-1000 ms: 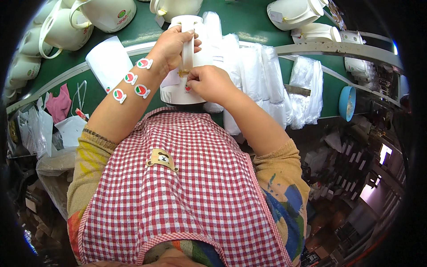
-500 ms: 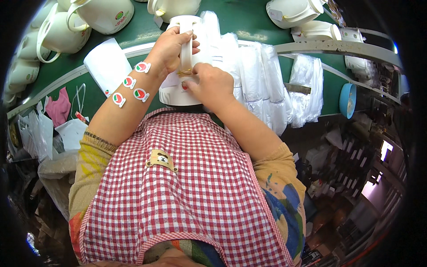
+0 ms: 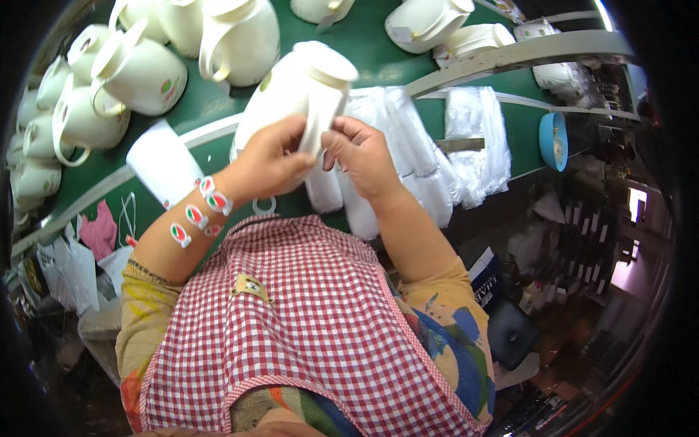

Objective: The person assembles white electric kettles on a green workbench. They pick up kettle bodies, attach lids, and affix small round stickers to the sides. The person handles the kettles one at a time, placing finished units back on the table.

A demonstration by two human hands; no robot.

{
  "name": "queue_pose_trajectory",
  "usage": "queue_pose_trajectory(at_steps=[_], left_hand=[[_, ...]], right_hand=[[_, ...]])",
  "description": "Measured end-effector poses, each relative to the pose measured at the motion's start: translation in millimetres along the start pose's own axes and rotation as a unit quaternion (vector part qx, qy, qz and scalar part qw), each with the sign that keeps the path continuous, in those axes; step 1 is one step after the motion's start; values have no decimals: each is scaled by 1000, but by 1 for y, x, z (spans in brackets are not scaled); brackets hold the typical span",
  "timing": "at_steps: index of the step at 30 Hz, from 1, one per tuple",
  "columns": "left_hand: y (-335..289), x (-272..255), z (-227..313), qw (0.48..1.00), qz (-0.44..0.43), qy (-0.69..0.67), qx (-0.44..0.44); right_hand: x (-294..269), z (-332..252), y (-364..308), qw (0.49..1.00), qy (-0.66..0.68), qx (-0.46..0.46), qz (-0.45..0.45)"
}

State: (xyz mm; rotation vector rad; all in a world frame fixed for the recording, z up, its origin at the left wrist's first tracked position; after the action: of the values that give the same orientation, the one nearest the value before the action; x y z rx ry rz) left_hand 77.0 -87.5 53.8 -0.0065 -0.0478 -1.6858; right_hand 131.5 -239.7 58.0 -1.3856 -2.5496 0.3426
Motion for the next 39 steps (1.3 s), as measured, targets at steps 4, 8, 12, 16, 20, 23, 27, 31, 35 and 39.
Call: queue_pose_trajectory(at_steps=[4, 8, 12, 16, 20, 23, 27, 31, 35, 39], left_hand=[[31, 5, 46, 967, -25, 232, 100], [54, -14, 40, 962, 67, 233, 124], [31, -44, -20, 977, 33, 209, -22], [0, -55, -53, 982, 8, 130, -139], [-21, -68, -71, 976, 22, 79, -201], [-34, -77, -82, 977, 68, 32, -199], [-46, -86, -86, 968, 71, 26, -238], [-45, -93, -99, 960, 77, 3, -268], [-38, -93, -104, 959, 77, 4, -272], [-27, -91, -101, 971, 67, 32, -226]], right_hand=[[-12, -40, 6, 987, 2, -137, 85], [-39, -91, 53, 949, -28, -275, 154], [-77, -155, 104, 887, -75, -406, 207], [-117, -191, 205, 875, -31, -451, 174], [-130, -199, 302, 883, 109, -394, 230], [-184, -164, 390, 887, 108, -409, 187], [-200, -100, 434, 913, 173, -312, 198], [-209, -64, 433, 945, 66, -238, 214], [-185, -58, 371, 739, -339, -301, 498], [-113, -51, 348, 896, -233, -230, 300]])
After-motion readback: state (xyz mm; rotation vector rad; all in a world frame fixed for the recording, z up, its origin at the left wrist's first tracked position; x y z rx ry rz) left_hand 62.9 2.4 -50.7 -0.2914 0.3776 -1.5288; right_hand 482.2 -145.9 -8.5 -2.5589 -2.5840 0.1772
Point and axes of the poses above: each hand's wrist, its own y-axis towards the middle knuckle, its own x-axis out of the palm, z = x × y, the point moved 4 cm from there along y, towards the middle knuckle, and after that the axes turned 4 degrees about -y, right-handed, at the moved point
